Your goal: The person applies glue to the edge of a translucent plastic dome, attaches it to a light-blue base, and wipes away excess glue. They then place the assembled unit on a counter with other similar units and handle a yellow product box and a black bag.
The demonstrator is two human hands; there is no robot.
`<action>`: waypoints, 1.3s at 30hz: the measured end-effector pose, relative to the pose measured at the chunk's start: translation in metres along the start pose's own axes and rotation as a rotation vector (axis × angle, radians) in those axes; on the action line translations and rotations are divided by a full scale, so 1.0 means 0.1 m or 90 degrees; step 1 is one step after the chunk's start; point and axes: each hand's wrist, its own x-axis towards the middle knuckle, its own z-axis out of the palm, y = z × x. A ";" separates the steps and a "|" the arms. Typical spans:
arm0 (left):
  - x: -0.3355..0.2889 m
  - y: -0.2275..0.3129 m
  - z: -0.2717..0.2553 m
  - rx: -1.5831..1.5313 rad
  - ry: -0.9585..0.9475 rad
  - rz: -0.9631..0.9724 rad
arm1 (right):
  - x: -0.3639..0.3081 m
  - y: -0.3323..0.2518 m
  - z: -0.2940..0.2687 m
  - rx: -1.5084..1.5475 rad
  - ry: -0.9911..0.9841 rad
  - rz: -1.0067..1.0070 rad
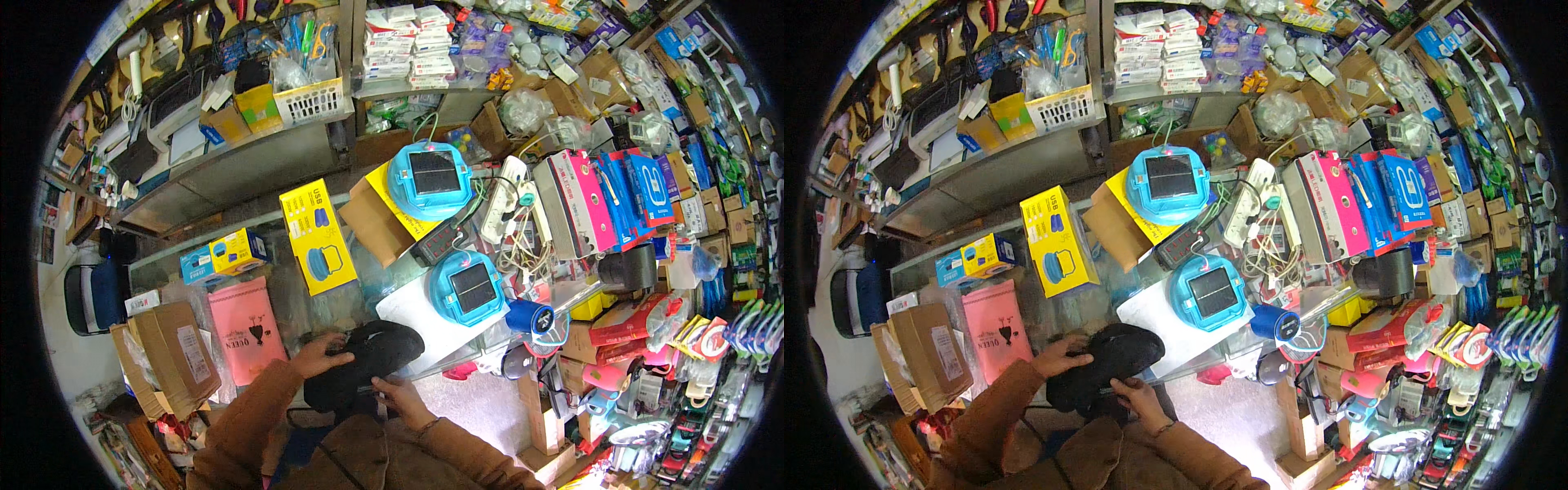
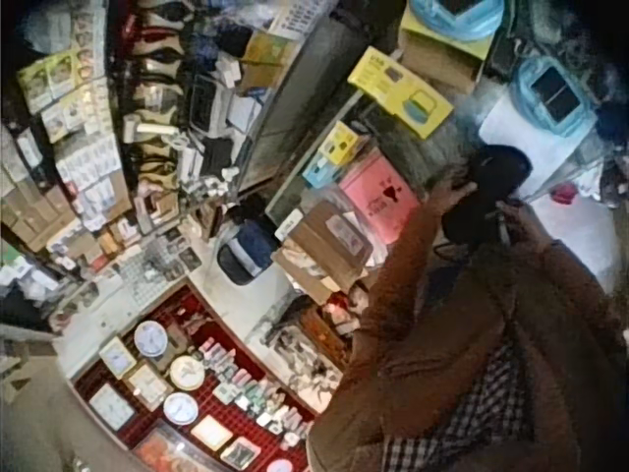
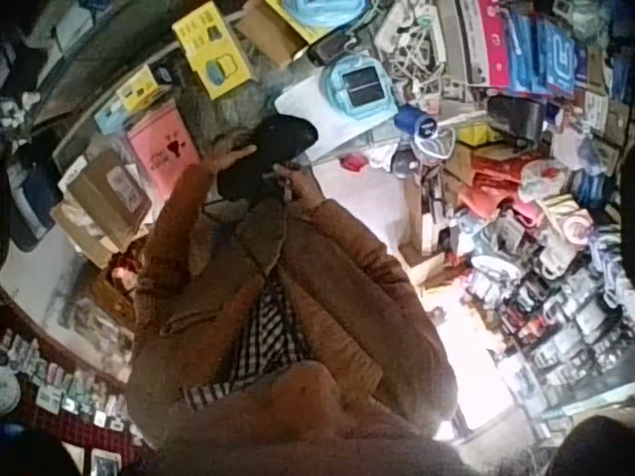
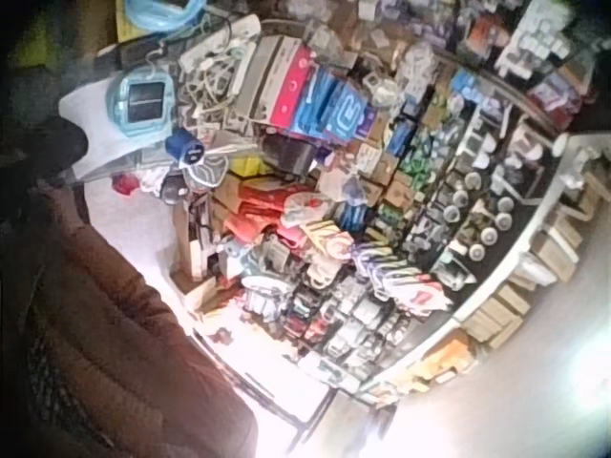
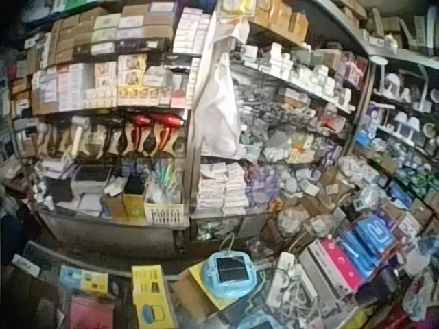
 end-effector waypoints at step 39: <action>-0.13 0.02 0.13 0.099 0.167 0.025 | -3.00 -2.39 0.05 0.102 -0.403 -0.957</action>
